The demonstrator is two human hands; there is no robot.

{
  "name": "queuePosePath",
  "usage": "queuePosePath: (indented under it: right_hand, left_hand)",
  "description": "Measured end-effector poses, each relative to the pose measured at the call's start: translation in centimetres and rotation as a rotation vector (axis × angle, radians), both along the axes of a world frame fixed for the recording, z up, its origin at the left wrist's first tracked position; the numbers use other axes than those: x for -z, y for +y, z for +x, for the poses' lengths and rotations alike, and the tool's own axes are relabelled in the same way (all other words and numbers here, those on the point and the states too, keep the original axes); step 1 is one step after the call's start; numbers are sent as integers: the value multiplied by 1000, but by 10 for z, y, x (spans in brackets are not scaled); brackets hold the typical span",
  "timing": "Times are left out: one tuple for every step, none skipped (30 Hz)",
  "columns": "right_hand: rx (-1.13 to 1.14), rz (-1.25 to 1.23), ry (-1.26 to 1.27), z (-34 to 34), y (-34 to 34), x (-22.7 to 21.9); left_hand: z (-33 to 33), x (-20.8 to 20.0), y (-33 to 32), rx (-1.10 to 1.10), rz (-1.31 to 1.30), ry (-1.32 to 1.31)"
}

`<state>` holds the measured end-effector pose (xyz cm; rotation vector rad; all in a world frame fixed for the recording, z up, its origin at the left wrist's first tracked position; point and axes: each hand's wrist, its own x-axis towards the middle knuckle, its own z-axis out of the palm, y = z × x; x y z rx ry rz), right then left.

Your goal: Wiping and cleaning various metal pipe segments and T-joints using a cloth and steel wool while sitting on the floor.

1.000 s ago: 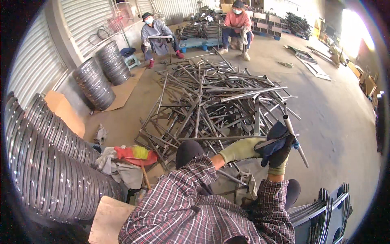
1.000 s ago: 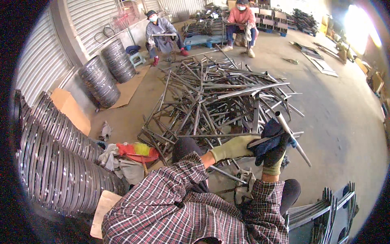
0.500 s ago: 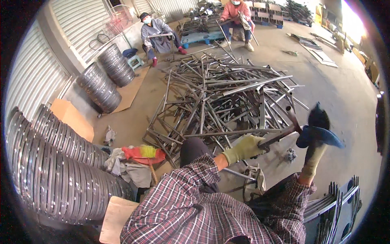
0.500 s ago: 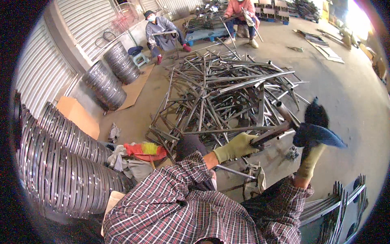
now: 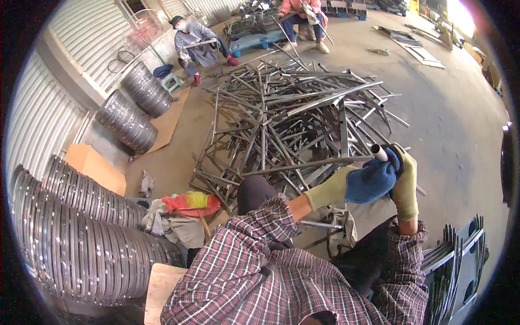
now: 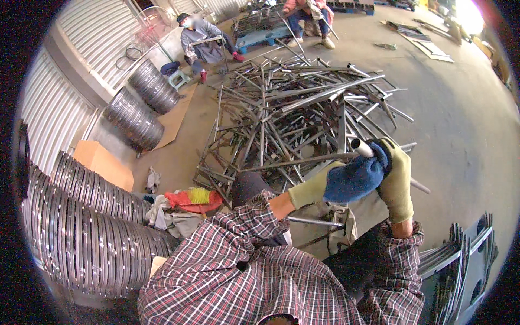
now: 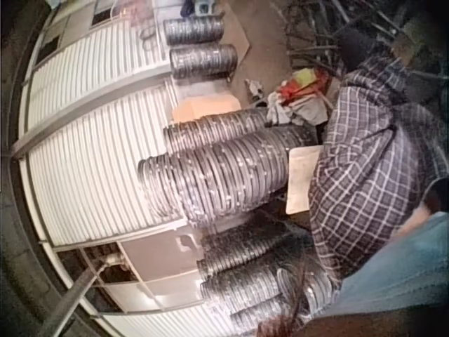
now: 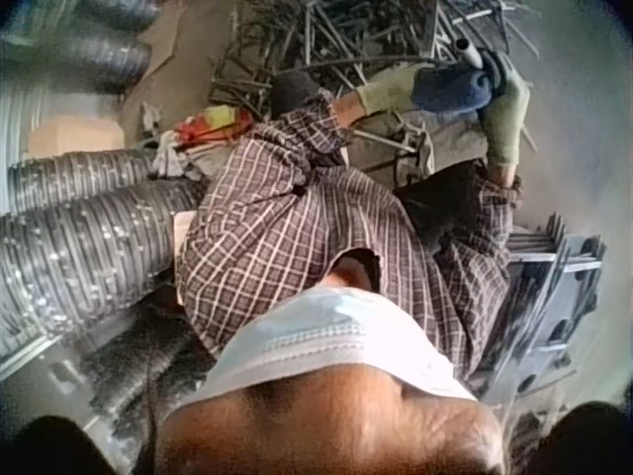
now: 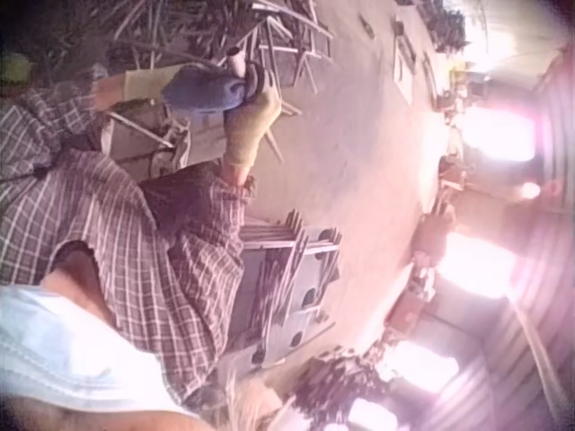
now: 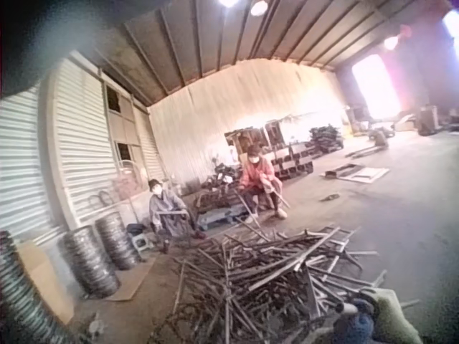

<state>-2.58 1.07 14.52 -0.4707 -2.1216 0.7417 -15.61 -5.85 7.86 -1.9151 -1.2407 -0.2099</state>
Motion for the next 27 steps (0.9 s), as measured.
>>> queuePosePath:
  right_hand:
    - [11, -7, 29, 3, 0, -1]
    - [22, -13, 58, 6, 0, -2]
    - [73, 58, 44, 5, 0, -4]
    - [123, 169, 20, 4, -1, -5]
    - [171, 279, -4, 1, -2, -7]
    - [234, 381, -22, 1, -2, -7]
    - [278, 428, -17, -1, -5, -11]
    - [321, 475, -12, -4, -9, -15]
    - [291, 452, 44, -9, -15, -21]
    - [299, 448, 41, -9, -14, -23]
    - [206, 372, 54, -8, -12, -25]
    - [97, 295, 73, -10, -13, -26]
    - [-23, 204, -21, -10, -10, -32]
    - [-158, 80, -64, -12, -9, -41]
    - [-283, -42, -113, -12, -8, -49]
    - [-344, -93, -160, -7, -4, -54]
    - [-367, -93, -153, -11, -6, -54]
    - [-382, -103, -96, -9, -6, -55]
    - [-408, -116, -35, -9, -7, -56]
    - [-409, -117, -36, -11, -8, -56]
    - [-365, -87, -100, -11, -8, -58]
    - [-352, -58, -155, -19, -10, -55]
    - [-93, 179, -170, -13, -7, -46]
    - [123, 433, -170, -19, -19, -42]
    - [231, 488, -148, -23, -31, -41]
    - [229, 487, -148, -22, -34, -38]
    - [212, 477, -115, -22, -35, -37]
  left_hand:
    - [6, -11, 8, -34, 169, 315]
    - [1, -19, 2, 80, 251, 332]
    - [3, -15, 1, 80, 251, 333]
    - [5, -9, -3, 145, 102, -115]
    - [7, -5, -5, 204, -52, -561]
    - [10, -27, -5, -3, -438, -665]
    - [12, -19, -10, 4, -446, -665]
    - [14, -3, -18, 173, -292, -873]
    - [12, 4, -26, 327, -122, -1071]
    - [13, -11, -28, 332, -130, -1072]
    - [14, -28, -27, 270, -151, -952]
    - [12, -38, -31, 194, -165, -829]
    - [9, -27, -29, 185, -167, -828]
    - [4, -4, -22, 129, -69, -495]
    - [1, 18, -14, 84, 28, -169]
    - [0, 34, -5, 97, 26, -175]
    - [-9, 51, -3, 122, 11, -204]
    - [-13, 67, 6, 180, 1, -245]
    - [-18, 83, 12, 228, -11, -282]
    - [-23, 96, 15, 274, -26, -321]
    - [-24, 106, 17, 327, -43, -362]
    - [-32, 112, 12, 348, -60, -396]
    - [3, 56, -19, 388, -79, -412]
    - [0, -29, -45, 274, -58, -891]
    - [-5, 35, -38, -28, -654, -1174]
    - [-6, 43, -44, -31, -655, -1174]
    - [-6, 45, -45, 152, -588, -1179]
